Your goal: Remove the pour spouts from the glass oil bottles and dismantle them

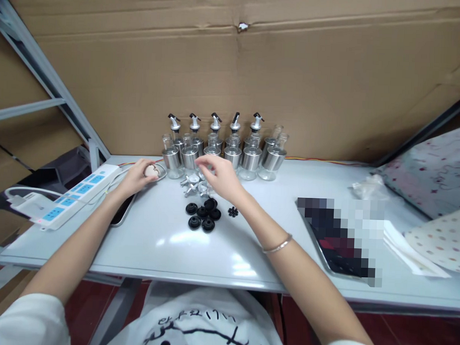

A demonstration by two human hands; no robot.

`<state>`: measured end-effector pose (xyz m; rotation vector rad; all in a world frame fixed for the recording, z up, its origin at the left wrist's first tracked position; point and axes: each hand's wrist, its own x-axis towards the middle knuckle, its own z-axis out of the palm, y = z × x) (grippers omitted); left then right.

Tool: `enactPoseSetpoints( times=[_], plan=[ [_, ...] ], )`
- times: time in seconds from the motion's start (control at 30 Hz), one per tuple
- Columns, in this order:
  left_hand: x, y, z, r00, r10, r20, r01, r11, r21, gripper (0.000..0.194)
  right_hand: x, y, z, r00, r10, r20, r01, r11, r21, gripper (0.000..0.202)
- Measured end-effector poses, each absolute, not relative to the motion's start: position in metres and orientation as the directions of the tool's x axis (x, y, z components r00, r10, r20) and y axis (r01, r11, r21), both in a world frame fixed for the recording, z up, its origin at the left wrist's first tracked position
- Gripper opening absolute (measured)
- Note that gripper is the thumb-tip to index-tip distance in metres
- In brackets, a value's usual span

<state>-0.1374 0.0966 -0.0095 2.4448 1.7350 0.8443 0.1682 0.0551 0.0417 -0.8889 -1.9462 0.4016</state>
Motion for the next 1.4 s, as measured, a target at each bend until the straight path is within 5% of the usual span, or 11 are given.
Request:
enactPoseSetpoints(
  times=[0.27,0.43,0.7,0.9,1.07,1.17,1.3,1.4],
  plan=[
    [-0.145,0.146,-0.018,0.205,0.923,0.325,0.907,-0.304,0.293,0.036,0.213,0.058,0.022,-0.134,0.830,0.541,0.436,0.539,-0.721,0.021],
    [-0.142,0.158,-0.012,0.273,0.910,0.311,0.920,-0.342,0.193,0.052,0.220,0.058,0.019,-0.092,0.837,0.540,0.440,0.521,-0.731,0.021],
    [-0.140,0.094,0.016,0.133,0.899,0.417,0.971,-0.203,0.128,0.039,0.232,0.056,0.028,0.012,0.797,0.604,0.419,0.544,-0.727,0.022],
    [-0.062,0.045,0.024,0.375,0.759,0.533,0.862,-0.497,0.102,0.018,0.234,0.064,0.029,0.183,0.774,0.606,0.424,0.494,-0.759,0.021],
    [-0.024,0.047,0.012,0.497,0.695,0.520,0.786,-0.614,0.069,0.018,0.258,0.098,0.044,0.371,0.643,0.670,0.474,0.489,-0.732,0.020],
    [-0.030,0.049,0.001,0.487,0.676,0.554,0.764,-0.637,0.105,0.017,0.271,0.127,0.068,0.295,0.641,0.708,0.577,0.471,-0.667,0.023],
    [-0.041,0.049,-0.008,0.448,0.687,0.572,0.767,-0.624,0.150,0.015,0.273,0.166,0.103,0.239,0.830,0.504,0.731,0.187,-0.656,0.055],
    [-0.043,0.050,-0.009,0.439,0.685,0.581,0.768,-0.622,0.154,0.015,0.268,0.187,0.116,0.236,0.880,0.413,0.827,0.041,-0.561,0.056]
  ],
)
